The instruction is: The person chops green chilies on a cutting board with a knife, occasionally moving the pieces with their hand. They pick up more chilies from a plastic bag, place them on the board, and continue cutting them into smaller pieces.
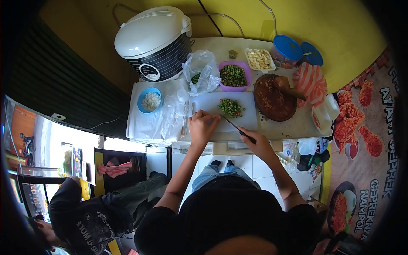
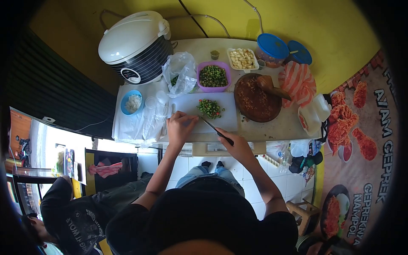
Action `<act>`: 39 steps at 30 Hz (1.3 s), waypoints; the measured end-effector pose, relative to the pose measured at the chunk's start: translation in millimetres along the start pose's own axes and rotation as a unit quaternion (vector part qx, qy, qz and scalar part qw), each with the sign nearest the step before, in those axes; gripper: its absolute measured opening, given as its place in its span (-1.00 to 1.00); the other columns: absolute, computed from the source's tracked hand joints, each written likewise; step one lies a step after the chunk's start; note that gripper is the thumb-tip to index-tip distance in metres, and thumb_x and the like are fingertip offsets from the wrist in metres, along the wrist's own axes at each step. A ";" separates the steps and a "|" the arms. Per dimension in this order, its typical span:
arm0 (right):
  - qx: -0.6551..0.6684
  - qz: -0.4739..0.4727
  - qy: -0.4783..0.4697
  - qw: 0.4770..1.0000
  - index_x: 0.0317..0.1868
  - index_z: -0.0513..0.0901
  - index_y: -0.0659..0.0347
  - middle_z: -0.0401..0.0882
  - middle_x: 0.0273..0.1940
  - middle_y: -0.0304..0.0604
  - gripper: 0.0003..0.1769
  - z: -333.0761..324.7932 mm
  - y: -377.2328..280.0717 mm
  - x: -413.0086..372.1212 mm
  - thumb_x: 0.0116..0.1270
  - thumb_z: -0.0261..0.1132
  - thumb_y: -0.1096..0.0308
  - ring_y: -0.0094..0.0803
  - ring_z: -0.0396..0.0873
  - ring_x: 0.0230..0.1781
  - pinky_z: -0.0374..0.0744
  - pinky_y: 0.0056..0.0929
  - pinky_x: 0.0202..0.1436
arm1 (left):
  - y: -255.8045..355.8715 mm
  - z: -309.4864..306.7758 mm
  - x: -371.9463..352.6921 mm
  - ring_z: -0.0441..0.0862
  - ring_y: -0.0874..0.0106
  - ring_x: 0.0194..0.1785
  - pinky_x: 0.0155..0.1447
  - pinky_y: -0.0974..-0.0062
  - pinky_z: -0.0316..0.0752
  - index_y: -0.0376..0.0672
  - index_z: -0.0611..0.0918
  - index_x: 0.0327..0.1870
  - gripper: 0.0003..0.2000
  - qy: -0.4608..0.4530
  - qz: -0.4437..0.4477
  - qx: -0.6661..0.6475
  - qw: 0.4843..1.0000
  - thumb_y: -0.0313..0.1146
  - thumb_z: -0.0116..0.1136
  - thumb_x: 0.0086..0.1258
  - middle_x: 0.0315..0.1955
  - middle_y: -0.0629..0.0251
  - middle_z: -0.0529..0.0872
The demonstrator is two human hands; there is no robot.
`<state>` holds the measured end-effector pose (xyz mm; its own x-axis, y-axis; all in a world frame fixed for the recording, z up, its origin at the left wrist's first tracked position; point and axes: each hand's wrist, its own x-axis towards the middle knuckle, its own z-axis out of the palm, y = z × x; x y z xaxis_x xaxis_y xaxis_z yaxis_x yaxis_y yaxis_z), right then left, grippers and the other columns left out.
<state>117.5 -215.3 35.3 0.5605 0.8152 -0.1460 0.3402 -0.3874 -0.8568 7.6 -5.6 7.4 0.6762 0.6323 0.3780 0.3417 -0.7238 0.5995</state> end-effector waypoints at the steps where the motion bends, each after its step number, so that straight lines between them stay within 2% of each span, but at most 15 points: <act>1: -0.009 0.005 -0.001 1.000 0.35 0.54 -0.15 0.61 -0.38 -0.05 -0.56 -1.4 0.0 -0.4 0.49 0.24 0.18 -0.49 0.38 -0.47 0.49 -0.47 -0.25 | 0.7 2.1 1.1 0.57 0.37 -0.21 -0.07 0.33 0.30 0.03 0.83 -0.28 -0.84 0.004 0.006 0.006 1.000 -0.16 0.40 0.21 -0.36 0.39 0.64; 4: 0.033 -0.070 0.049 0.996 0.35 0.54 -0.16 0.56 -0.44 -0.09 -0.55 4.4 9.6 2.2 0.49 0.25 0.18 -0.50 0.35 -0.49 0.48 -0.47 -0.28 | 0.3 10.0 5.3 0.57 0.36 -0.21 -0.07 0.32 0.31 0.02 0.83 -0.24 -0.85 0.018 0.027 0.014 0.999 -0.19 0.37 0.26 -0.33 0.39 0.65; 8: 0.027 -0.005 0.023 0.999 0.35 0.54 -0.14 0.59 -0.40 -0.07 -0.55 -7.0 -2.4 0.4 0.48 0.26 0.21 -0.53 0.37 -0.46 0.48 -0.51 -0.25 | 12.0 -2.0 11.8 0.60 0.34 -0.18 0.00 0.25 0.35 -0.01 0.81 -0.17 -0.86 0.024 0.016 -0.027 0.999 -0.29 0.33 0.30 -0.31 0.36 0.67; 10: 0.040 0.011 0.014 0.999 0.35 0.55 -0.10 0.64 -0.33 -0.06 -0.55 -11.2 -6.1 -0.2 0.48 0.27 0.22 -0.56 0.39 -0.43 0.49 -0.54 -0.23 | 20.5 -19.8 19.7 0.61 0.33 -0.05 0.13 0.21 0.35 -0.01 0.77 -0.07 -0.81 -0.012 0.034 -0.029 0.999 -0.34 0.29 0.33 -0.19 0.34 0.68; 11: 0.049 -0.014 0.026 0.998 0.35 0.54 -0.04 0.63 -0.29 -0.16 -0.55 -9.9 -2.1 1.2 0.48 0.27 0.25 -0.59 0.38 -0.40 0.46 -0.56 -0.23 | 20.6 -25.9 21.9 0.61 0.33 0.02 0.20 0.19 0.35 -0.01 0.75 -0.01 -0.78 -0.031 0.042 -0.029 0.998 -0.36 0.26 0.35 -0.14 0.33 0.69; 13: 0.066 -0.061 0.048 0.995 0.35 0.54 0.08 0.59 -0.21 -0.34 -0.55 -5.4 8.6 4.7 0.48 0.27 0.30 -0.65 0.34 -0.34 0.42 -0.62 -0.23 | 10.7 -27.5 37.4 0.55 0.32 0.19 0.33 0.16 0.29 -0.02 0.67 0.10 -0.71 -0.068 0.210 0.002 0.975 -0.40 0.23 0.36 0.00 0.33 0.66; 14: 0.070 -0.045 0.039 0.996 0.35 0.54 0.08 0.59 -0.21 -0.34 -0.55 -6.2 7.8 4.1 0.48 0.27 0.30 -0.65 0.34 -0.34 0.41 -0.63 -0.23 | 3.4 -27.7 48.1 0.53 0.31 0.27 0.39 0.14 0.26 -0.02 0.63 0.16 -0.67 -0.085 0.291 0.019 0.953 -0.42 0.22 0.37 0.06 0.33 0.64; 15: 0.074 -0.031 0.030 0.996 0.35 0.55 0.09 0.59 -0.21 -0.34 -0.55 -8.0 4.9 4.1 0.48 0.27 0.30 -0.66 0.33 -0.34 0.41 -0.64 -0.23 | -7.2 -27.4 59.3 0.36 0.30 0.46 0.50 0.13 0.15 -0.02 0.48 0.35 -0.57 -0.140 0.331 0.106 0.927 -0.32 0.13 0.45 0.29 0.27 0.51; 21: 0.076 -0.037 0.028 0.996 0.34 0.55 0.09 0.58 -0.23 -0.36 -0.55 -7.5 8.9 9.4 0.48 0.27 0.27 -0.68 0.31 -0.36 0.38 -0.66 -0.26 | -37.0 -13.6 122.8 0.20 0.21 0.55 0.57 0.03 0.06 -0.01 0.35 0.47 -0.48 -0.070 0.304 0.159 0.937 -0.05 -0.04 0.56 0.46 0.17 0.30; 25: 0.075 -0.029 0.022 0.997 0.35 0.55 0.08 0.57 -0.24 -0.38 -0.54 -10.0 3.5 10.9 0.48 0.27 0.26 -0.69 0.30 -0.38 0.36 -0.67 -0.30 | -57.1 3.1 140.5 0.31 0.11 0.46 0.52 0.09 0.17 -0.08 0.38 0.44 -0.47 -0.104 0.270 0.151 0.945 0.01 -0.11 0.57 0.40 0.08 0.38; 27: 0.060 -0.011 0.026 0.998 0.35 0.55 0.02 0.67 -0.18 -0.25 -0.54 -12.7 4.2 10.5 0.47 0.28 0.24 -0.66 0.39 -0.36 0.45 -0.62 -0.22 | -56.9 3.4 142.8 0.41 0.06 0.39 0.49 0.13 0.23 -0.13 0.44 0.39 -0.46 -0.129 0.251 0.127 0.951 0.04 -0.12 0.57 0.35 0.05 0.46; 28: 0.052 -0.004 0.028 0.998 0.35 0.55 -0.02 0.72 -0.15 -0.18 -0.54 -14.1 4.7 10.7 0.47 0.28 0.23 -0.64 0.43 -0.35 0.49 -0.59 -0.18 | -55.5 0.4 144.8 0.44 0.05 0.36 0.47 0.14 0.25 -0.13 0.48 0.35 -0.49 -0.133 0.242 0.102 0.956 0.02 -0.12 0.57 0.31 0.06 0.49; 33: 0.060 -0.014 0.061 0.996 0.36 0.53 0.04 0.71 -0.15 -0.17 -0.52 -17.7 12.1 7.7 0.47 0.28 0.22 -0.64 0.43 -0.36 0.48 -0.60 -0.21 | -46.7 -28.4 155.7 0.51 0.03 0.27 0.38 0.21 0.35 -0.16 0.64 0.16 -0.61 -0.165 0.198 -0.063 0.964 -0.11 -0.12 0.60 0.19 0.05 0.60; 36: 0.056 -0.007 0.055 0.997 0.37 0.52 0.04 0.71 -0.14 -0.16 -0.51 -19.2 14.9 6.5 0.47 0.28 0.22 -0.64 0.43 -0.36 0.48 -0.60 -0.21 | -43.5 -37.4 151.5 0.56 0.11 0.21 0.36 0.18 0.36 -0.09 0.70 0.09 -0.67 -0.142 0.204 -0.064 0.967 -0.13 0.02 0.54 0.10 0.13 0.65; 39: 0.050 -0.007 0.052 0.997 0.37 0.52 0.04 0.71 -0.14 -0.16 -0.51 -19.0 15.7 5.1 0.47 0.28 0.21 -0.64 0.42 -0.36 0.48 -0.60 -0.22 | -31.8 -52.2 128.4 0.57 0.18 0.20 0.38 0.16 0.34 -0.05 0.70 0.07 -0.75 -0.076 0.254 0.037 0.963 -0.24 0.13 0.46 0.08 0.19 0.65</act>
<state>140.1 -225.4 30.6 0.6338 0.7687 -0.0862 0.2736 -0.3270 -0.9045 49.6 113.1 73.7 0.8542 0.1474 0.4986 -0.0170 -0.9506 0.3100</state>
